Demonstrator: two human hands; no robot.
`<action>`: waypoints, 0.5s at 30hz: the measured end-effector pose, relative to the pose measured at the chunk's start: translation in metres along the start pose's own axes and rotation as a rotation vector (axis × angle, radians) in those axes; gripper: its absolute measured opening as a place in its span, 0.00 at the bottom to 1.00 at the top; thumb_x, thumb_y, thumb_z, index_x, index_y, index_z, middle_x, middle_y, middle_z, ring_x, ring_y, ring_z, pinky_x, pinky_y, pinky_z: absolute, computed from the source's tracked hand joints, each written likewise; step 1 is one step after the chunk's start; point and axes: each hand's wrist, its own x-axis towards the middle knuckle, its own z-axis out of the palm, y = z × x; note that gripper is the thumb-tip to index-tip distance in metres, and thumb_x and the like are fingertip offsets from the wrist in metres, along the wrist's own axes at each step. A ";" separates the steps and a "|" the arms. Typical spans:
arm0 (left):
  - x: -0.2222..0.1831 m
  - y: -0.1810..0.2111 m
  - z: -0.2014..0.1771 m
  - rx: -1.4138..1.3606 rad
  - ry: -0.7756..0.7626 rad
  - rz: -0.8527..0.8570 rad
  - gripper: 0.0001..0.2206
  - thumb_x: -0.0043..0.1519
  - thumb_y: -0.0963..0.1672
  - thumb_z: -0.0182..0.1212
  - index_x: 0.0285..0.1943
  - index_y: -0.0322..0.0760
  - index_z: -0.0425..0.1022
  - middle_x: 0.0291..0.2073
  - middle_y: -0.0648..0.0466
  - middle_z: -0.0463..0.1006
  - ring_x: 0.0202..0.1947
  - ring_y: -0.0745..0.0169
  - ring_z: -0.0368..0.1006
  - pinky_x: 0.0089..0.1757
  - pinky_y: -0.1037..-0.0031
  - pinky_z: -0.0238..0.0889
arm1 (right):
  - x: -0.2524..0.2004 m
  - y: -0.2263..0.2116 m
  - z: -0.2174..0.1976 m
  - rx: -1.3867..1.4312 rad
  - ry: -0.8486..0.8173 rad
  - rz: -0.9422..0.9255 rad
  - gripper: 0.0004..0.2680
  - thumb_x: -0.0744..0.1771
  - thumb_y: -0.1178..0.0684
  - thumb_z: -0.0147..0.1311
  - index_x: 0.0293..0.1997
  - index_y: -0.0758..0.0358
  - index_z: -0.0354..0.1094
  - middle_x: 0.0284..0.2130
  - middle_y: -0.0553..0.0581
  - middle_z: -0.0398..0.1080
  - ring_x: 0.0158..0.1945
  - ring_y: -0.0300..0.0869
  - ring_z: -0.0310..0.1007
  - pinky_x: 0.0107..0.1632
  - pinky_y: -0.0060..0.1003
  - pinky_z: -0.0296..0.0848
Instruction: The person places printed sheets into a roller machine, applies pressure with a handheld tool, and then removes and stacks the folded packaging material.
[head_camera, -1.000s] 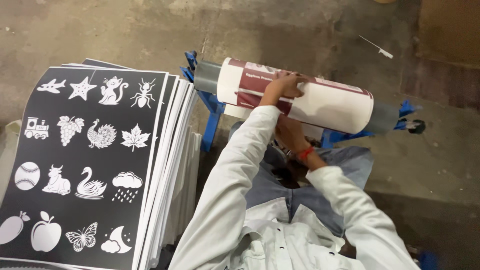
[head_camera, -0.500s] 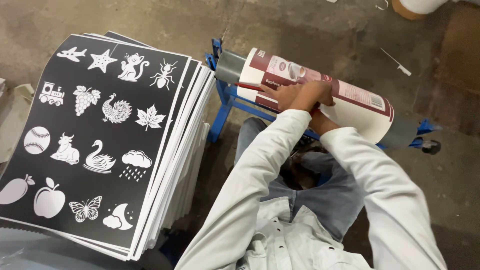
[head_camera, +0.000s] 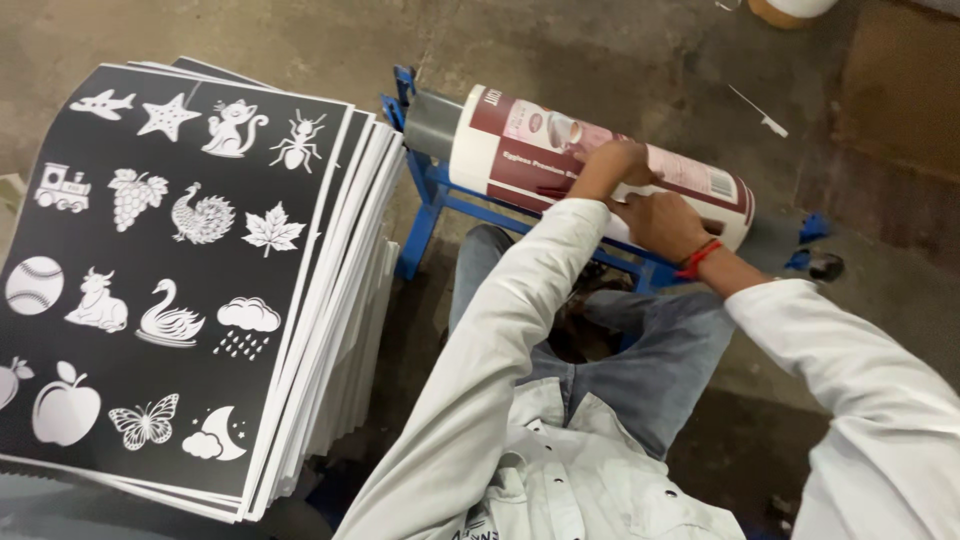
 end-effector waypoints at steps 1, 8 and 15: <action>0.002 -0.002 0.002 0.004 0.010 0.004 0.38 0.58 0.58 0.61 0.74 0.38 0.58 0.76 0.46 0.50 0.74 0.34 0.47 0.61 0.23 0.39 | -0.014 0.006 0.001 0.040 0.020 0.003 0.23 0.66 0.54 0.50 0.72 0.39 0.55 0.40 0.55 0.76 0.29 0.48 0.77 0.32 0.44 0.76; 0.034 -0.017 0.024 0.039 0.078 0.069 0.44 0.55 0.57 0.63 0.77 0.36 0.50 0.77 0.46 0.43 0.74 0.37 0.41 0.58 0.24 0.45 | -0.111 0.037 -0.013 0.087 -0.021 0.121 0.30 0.63 0.54 0.55 0.73 0.32 0.51 0.32 0.57 0.74 0.28 0.52 0.76 0.29 0.48 0.74; 0.090 -0.026 0.050 0.287 0.185 0.290 0.38 0.57 0.59 0.64 0.66 0.24 0.70 0.68 0.30 0.64 0.73 0.34 0.56 0.70 0.60 0.45 | -0.099 0.010 -0.001 0.019 0.034 0.136 0.28 0.65 0.57 0.51 0.75 0.36 0.51 0.33 0.56 0.73 0.28 0.50 0.76 0.29 0.46 0.75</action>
